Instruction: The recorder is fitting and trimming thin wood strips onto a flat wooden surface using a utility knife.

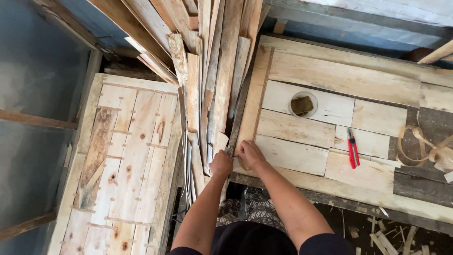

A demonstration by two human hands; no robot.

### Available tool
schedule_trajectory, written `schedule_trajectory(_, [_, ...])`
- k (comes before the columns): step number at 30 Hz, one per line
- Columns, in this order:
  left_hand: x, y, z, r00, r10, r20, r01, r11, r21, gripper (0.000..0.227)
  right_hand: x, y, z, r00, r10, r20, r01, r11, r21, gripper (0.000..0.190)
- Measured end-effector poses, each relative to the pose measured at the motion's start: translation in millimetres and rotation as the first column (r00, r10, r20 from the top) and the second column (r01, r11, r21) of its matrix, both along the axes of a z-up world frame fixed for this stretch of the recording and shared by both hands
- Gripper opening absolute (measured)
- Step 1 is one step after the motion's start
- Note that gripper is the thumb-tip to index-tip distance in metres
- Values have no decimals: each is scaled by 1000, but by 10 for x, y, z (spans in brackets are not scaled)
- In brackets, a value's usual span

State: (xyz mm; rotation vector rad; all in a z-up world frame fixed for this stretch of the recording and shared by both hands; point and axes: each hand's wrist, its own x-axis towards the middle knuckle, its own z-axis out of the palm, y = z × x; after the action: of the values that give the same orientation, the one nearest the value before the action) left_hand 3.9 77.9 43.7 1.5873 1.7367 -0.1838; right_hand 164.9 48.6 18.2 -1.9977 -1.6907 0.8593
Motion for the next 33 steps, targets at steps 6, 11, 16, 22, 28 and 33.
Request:
schedule_trajectory(6, [52,53,116,1000,16,-22,-16,1000,-1,48,31,20,160,998,58,-3,-58,988,-142,44])
schedule_trajectory(11, [128,113,354,998,25,-52,-29,996,-84,67,109,34,117,994,81,-67,-91,982,-162,46])
schedule_trajectory(16, [124,157,125,994,78,-72,-84,993,-83,68,198,39,-324,991,96,-98,-101,994,-48,41])
schedule_trajectory(22, [135,189,64,995,62,-73,-68,995,-78,72,108,98,34,997,57,-52,-64,988,-138,47])
schedule_trajectory(28, [144,168,14,996,64,-62,-68,995,-78,65,122,72,-260,996,92,-8,-92,989,-114,41])
schedule_trajectory(33, [154,171,15,994,42,-105,-53,993,-103,67,130,28,19,982,188,-3,-188,978,-87,48])
